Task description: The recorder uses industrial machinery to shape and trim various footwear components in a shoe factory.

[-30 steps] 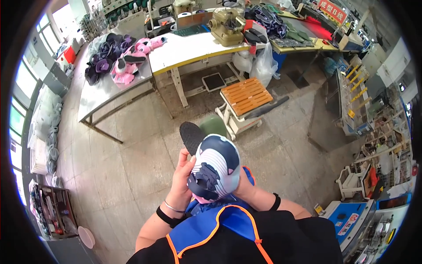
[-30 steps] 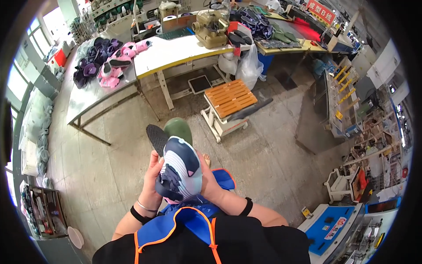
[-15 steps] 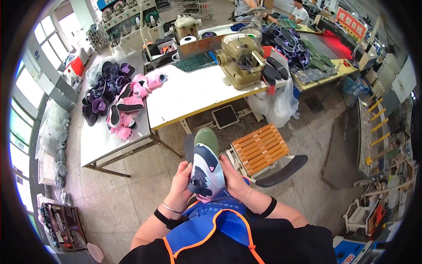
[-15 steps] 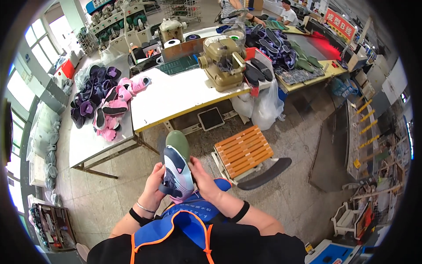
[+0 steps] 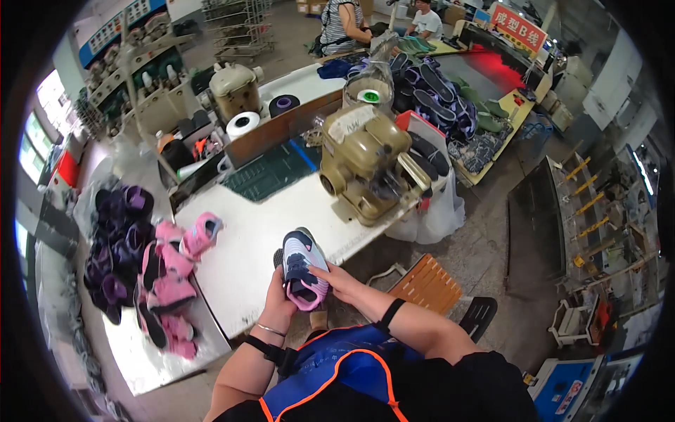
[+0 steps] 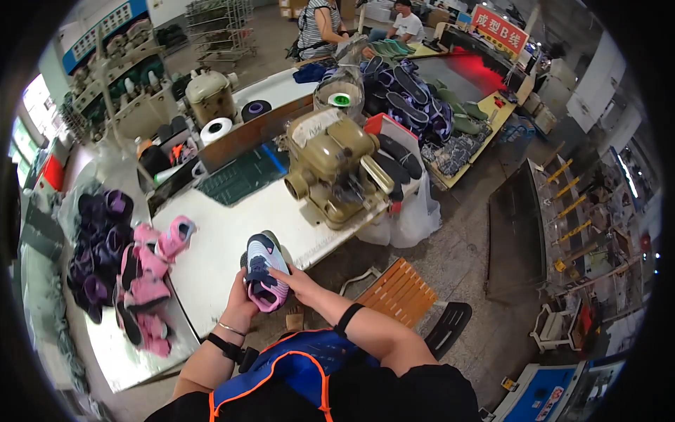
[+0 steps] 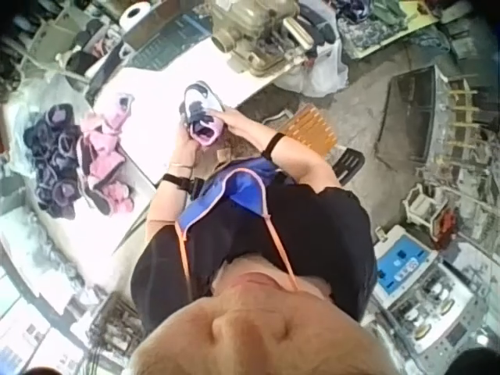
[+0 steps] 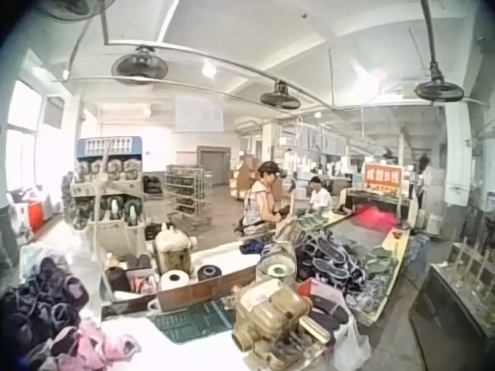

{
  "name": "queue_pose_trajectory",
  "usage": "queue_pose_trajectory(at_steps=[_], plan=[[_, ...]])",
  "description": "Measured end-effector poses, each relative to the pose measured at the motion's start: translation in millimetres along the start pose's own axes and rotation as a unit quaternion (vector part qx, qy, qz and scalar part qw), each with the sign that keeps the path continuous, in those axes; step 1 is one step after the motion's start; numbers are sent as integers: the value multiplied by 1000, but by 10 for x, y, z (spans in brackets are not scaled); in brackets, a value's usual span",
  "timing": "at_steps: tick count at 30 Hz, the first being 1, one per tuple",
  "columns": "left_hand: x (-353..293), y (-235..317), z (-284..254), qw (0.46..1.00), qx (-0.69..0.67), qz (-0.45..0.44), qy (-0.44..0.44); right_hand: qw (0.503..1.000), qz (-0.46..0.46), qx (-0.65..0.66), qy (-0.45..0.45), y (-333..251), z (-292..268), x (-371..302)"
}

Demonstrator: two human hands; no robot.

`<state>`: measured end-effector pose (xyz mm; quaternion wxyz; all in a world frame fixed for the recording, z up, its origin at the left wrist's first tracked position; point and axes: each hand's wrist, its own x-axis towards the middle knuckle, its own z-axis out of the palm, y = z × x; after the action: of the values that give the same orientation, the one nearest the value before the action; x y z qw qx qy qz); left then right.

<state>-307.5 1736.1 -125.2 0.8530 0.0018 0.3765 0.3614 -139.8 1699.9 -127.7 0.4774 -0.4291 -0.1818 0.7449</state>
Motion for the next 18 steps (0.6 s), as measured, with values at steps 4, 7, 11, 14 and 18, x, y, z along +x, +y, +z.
queue_pose_trajectory(at_steps=[4,7,11,14,18], plan=[[873,558,172,988,108,84,-79,990,-47,-118,57,-457,-41,990],[1082,698,598,965,242,2,101,978,-57,-169,112,-543,-341,1402],[1317,740,512,970,204,86,98,976,-46,-61,202,-554,-83,1458],[1390,839,732,955,259,86,114,971,-49,-83,217,-539,-366,1388],[1528,906,666,777,548,294,95,977,3,-100,189,-422,-611,1032]])
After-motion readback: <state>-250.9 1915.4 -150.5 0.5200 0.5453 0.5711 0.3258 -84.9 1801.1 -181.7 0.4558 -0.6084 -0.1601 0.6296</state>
